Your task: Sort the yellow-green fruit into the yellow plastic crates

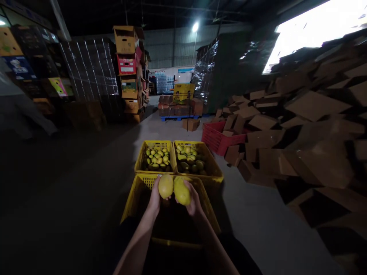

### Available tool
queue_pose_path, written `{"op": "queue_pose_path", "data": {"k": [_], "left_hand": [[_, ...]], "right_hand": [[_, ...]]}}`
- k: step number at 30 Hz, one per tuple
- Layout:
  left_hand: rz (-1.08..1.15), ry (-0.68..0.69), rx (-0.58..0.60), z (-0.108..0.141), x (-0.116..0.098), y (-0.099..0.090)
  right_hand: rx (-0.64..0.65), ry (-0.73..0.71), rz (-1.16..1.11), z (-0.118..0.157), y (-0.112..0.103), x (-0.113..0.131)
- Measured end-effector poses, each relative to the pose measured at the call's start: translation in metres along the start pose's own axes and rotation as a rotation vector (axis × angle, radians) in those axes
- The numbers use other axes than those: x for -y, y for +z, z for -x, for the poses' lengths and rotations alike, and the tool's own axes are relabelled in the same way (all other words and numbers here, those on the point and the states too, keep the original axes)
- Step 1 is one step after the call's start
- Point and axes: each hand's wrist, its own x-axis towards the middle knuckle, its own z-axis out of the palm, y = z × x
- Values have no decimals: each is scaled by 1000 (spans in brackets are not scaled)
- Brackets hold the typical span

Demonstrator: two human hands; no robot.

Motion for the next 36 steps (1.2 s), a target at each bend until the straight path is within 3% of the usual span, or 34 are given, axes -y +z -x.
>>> {"op": "queue_pose_path", "data": {"k": [3,11,17,22,26,36], "left_hand": [[63,-116,-1,-1,-3,-2],[342,-272,-69,2,-16,-5],[365,-271,-67,3,-15,-3],[285,-245,-64,1,-14,-4],[200,-213,23,0,-12,-8],[246,-207,57,0,-10,-4]], "right_hand": [[15,239,-168,1,0,5],[17,326,-314,5,1,9],[-144,382,-383,2,2,0],[-59,477,-331,3,9,-1],[54,465,-287,6,11,-4],[16,458,-307,5,13,0]]}}
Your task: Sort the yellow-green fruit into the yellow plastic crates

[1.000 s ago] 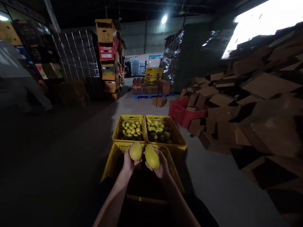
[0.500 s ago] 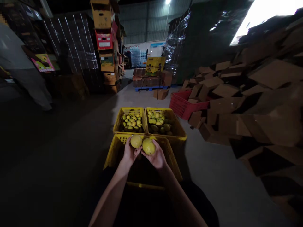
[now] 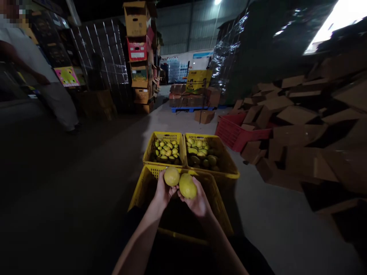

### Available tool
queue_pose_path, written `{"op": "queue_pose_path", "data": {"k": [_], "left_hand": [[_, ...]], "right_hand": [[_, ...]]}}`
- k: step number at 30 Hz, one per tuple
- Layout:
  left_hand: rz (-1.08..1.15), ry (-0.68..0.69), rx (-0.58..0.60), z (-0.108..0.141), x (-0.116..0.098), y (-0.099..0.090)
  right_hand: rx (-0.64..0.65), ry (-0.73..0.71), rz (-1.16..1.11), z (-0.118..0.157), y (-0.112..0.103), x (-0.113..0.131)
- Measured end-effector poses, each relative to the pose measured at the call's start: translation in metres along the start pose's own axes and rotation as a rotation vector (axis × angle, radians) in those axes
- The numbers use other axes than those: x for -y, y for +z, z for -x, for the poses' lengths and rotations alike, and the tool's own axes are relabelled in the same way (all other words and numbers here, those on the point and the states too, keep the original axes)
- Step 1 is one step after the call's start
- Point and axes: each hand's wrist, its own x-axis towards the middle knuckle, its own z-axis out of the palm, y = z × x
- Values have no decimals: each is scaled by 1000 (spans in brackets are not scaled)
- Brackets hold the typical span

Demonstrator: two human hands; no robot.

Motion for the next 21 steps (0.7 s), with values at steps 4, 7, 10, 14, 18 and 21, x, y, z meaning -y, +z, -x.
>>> {"op": "queue_pose_path", "data": {"k": [4,7,10,14,18,21], "left_hand": [[26,26,-58,-1,0,3],[40,32,-97,-2,-1,3],[58,-1,-79,-5,-1,0],[60,-27,-26,-7,-1,-3],[-35,132,-58,-3,-1,-3],[-220,421,-77,1,-2,-6]], "right_hand": [[-47,-31,10,-1,3,2],[-41,-53,33,0,7,4],[-66,-56,7,1,10,7],[-62,-29,-12,2,10,8],[-46,-87,66,0,4,4],[-127,-362,273,-6,-4,2]]}}
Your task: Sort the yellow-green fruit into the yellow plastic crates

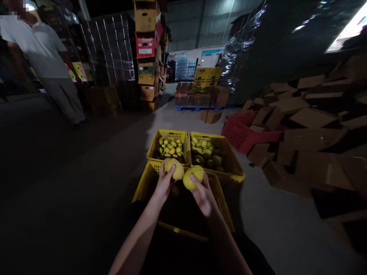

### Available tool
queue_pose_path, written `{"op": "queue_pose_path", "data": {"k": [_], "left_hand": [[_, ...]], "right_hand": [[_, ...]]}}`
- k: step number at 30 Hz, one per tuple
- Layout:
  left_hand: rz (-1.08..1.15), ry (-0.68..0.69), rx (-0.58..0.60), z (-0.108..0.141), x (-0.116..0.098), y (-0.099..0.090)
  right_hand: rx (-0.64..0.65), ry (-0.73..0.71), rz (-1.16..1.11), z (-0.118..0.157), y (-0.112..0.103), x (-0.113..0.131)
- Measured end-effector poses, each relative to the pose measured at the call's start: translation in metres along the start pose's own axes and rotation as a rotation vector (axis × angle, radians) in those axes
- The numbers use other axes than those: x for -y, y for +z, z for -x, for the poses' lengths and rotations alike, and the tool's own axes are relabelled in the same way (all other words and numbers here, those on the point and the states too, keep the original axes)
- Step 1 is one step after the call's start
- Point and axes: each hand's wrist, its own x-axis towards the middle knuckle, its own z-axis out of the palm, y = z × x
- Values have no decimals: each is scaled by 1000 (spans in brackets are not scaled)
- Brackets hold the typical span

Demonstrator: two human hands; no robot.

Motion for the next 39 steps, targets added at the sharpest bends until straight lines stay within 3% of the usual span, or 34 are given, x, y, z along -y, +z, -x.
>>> {"op": "queue_pose_path", "data": {"k": [4,6,8,16,25,29,36,39], "left_hand": [[-371,392,19,-2,0,-12],[-471,478,20,-5,1,-16],[-471,487,40,-6,2,-18],[-111,123,154,5,-8,-9],[219,-133,169,7,-19,-9],[240,-194,150,7,-13,-3],[229,-219,35,10,-13,0],[180,-292,-23,9,-12,1]], "right_hand": [[-153,-492,515,-8,-12,-7],[-188,-621,644,-9,-17,-10],[-200,-645,660,-8,-18,-11],[-48,-307,138,-3,-13,2],[62,15,-152,1,-12,7],[107,136,-174,3,-6,3],[153,129,-67,12,4,-4],[111,162,-84,12,5,-7]]}}
